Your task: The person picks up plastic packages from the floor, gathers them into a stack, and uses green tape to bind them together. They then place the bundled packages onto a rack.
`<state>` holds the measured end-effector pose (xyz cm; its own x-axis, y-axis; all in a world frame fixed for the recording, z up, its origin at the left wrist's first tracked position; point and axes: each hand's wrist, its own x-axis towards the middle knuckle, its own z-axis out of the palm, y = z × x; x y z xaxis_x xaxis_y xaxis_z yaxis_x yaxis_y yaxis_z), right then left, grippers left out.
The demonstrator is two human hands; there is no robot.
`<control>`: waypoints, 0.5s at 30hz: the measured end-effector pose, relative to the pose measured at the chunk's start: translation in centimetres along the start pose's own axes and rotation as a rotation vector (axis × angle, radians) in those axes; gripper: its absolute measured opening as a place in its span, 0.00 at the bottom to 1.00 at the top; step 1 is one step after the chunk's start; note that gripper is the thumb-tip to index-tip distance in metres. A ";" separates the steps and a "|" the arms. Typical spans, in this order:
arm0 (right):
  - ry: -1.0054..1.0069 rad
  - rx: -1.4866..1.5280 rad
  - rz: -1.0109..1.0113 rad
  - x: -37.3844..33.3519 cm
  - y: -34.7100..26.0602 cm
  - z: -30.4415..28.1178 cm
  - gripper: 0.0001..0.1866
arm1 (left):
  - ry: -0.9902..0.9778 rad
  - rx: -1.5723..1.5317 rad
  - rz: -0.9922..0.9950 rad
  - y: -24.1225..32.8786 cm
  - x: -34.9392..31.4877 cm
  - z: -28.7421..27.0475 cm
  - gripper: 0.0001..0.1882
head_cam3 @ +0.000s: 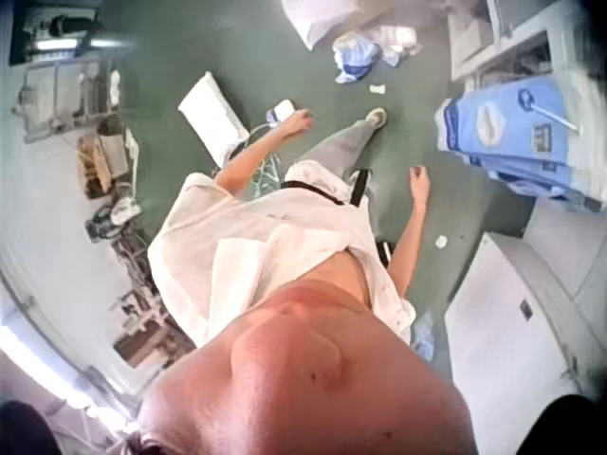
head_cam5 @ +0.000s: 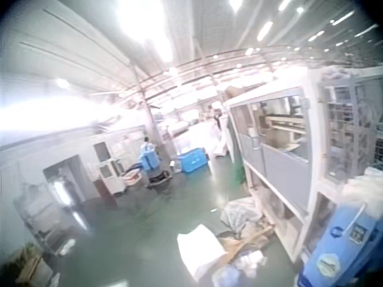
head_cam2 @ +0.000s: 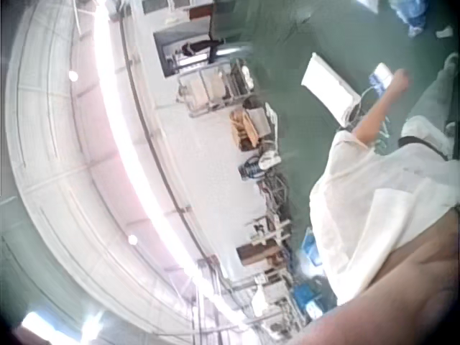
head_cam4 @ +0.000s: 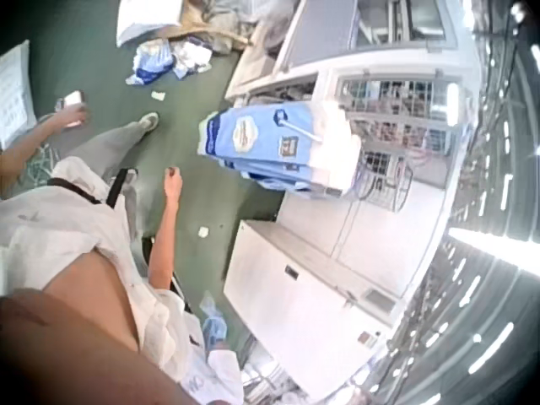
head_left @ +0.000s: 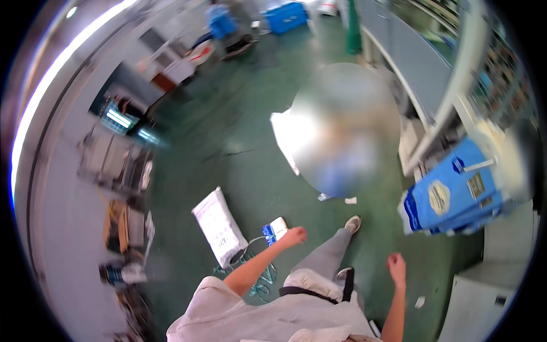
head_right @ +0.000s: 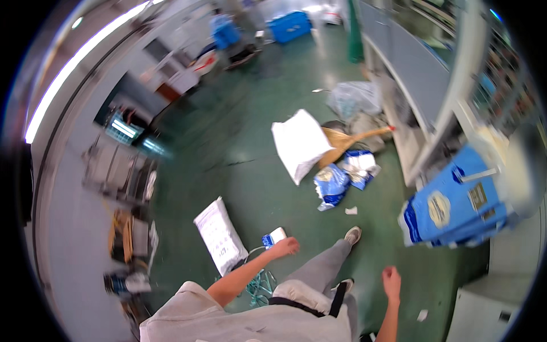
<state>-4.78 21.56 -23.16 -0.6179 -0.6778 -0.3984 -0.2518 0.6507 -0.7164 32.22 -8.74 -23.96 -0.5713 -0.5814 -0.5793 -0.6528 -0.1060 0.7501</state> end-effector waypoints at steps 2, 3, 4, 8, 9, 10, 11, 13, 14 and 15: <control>-0.145 -0.144 -0.065 -1.7 3.0 3.8 0.13 | 0.094 -0.016 0.028 -2.2 -7.1 1.1 0.12; -0.233 -0.249 -0.154 -4.8 3.8 7.3 0.15 | 0.109 -0.006 -0.008 -6.5 -13.0 1.2 0.13; -0.369 -0.351 -0.102 -7.4 2.6 8.6 0.17 | 0.100 0.057 -0.092 -10.5 -17.3 3.0 0.16; -0.603 -0.283 0.002 -12.1 6.9 12.3 0.18 | 0.143 0.074 -0.372 -17.7 -24.6 9.9 0.16; -0.689 -0.214 0.076 -13.3 6.9 13.4 0.18 | 0.146 0.022 -0.483 -20.6 -26.4 11.1 0.17; -0.748 -0.373 0.057 -14.0 6.6 14.1 0.20 | 0.035 -0.016 -0.534 -23.2 -28.1 12.4 0.17; -0.806 -0.520 0.044 -15.1 6.1 15.4 0.22 | -0.085 -0.045 -0.588 -26.3 -30.2 13.0 0.17; -0.884 -0.798 0.023 -17.6 5.3 18.7 0.27 | -0.204 0.050 -0.513 -32.2 -33.7 12.3 0.17; -0.883 -0.879 0.005 -18.2 6.1 19.6 0.29 | -0.165 0.269 -0.265 -33.3 -34.0 12.5 0.20; -0.899 -0.889 0.040 -19.3 6.4 21.1 0.30 | -0.072 0.517 -0.043 -33.7 -35.0 12.0 0.22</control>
<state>21.30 31.55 -32.11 -0.0014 -0.4178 -0.9085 -0.8728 0.4440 -0.2028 68.24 24.86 -32.77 -0.5592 -0.5265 -0.6404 -0.8265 0.2936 0.4804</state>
